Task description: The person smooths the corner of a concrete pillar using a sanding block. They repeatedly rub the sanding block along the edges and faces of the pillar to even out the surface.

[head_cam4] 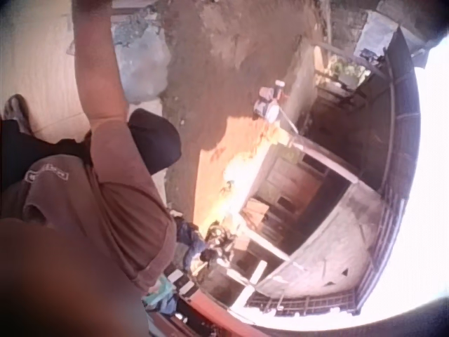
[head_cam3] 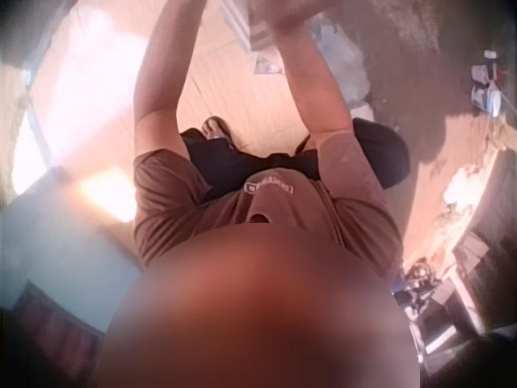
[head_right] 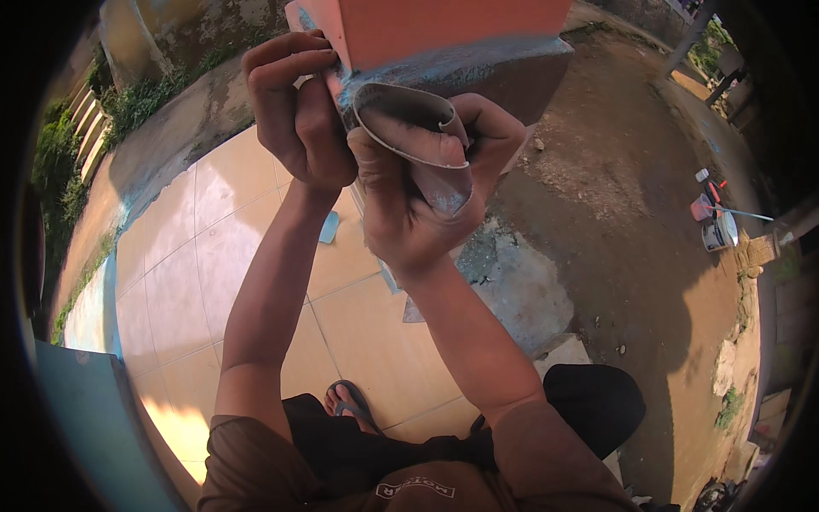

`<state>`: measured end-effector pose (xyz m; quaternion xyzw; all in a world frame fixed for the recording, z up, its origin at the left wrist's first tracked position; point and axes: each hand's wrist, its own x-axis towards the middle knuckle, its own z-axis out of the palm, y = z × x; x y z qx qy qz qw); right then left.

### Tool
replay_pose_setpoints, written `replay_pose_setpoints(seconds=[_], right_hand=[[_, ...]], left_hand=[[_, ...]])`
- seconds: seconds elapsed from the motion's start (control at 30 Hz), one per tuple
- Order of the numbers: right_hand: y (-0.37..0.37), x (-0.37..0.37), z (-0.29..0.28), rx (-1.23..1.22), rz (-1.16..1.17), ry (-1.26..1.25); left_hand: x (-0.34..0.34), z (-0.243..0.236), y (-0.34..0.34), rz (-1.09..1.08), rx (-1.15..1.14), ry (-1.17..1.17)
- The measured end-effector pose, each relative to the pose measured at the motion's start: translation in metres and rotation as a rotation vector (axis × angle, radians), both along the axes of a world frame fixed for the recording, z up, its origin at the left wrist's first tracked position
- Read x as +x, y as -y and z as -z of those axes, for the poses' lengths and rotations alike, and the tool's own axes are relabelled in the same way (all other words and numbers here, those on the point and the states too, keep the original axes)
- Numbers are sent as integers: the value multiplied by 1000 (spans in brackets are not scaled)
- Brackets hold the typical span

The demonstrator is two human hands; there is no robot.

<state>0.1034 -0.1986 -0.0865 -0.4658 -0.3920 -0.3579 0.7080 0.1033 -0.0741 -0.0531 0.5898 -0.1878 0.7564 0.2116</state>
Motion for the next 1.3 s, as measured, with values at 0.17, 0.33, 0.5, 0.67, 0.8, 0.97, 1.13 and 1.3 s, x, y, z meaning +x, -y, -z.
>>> replay_pose_setpoints(seconds=[0.17, 0.33, 0.5, 0.67, 0.8, 0.97, 1.13, 1.3], right_hand=[[25, -8, 60, -287, 154, 41], [7, 0, 6, -102, 28, 4], [11, 8, 7, -133, 51, 80], [19, 0, 37, -204, 106, 8], [0, 4, -22, 11, -80, -42], [20, -6, 47, -171, 32, -47], [12, -2, 14, -108, -9, -85], [7, 11, -11, -30, -49, -55]], left_hand=[[3, 0, 3, 20, -18, 9], [-2, 3, 2, 15, -3, -5], [2, 2, -2, 22, -10, 14], [2, 0, 4, 10, -2, -1], [-1, -2, 0, 23, -13, 3], [-2, 2, 4, 45, -32, -26], [-5, -2, 3, 11, -12, -41], [-1, -1, 5, 1, -27, -40]])
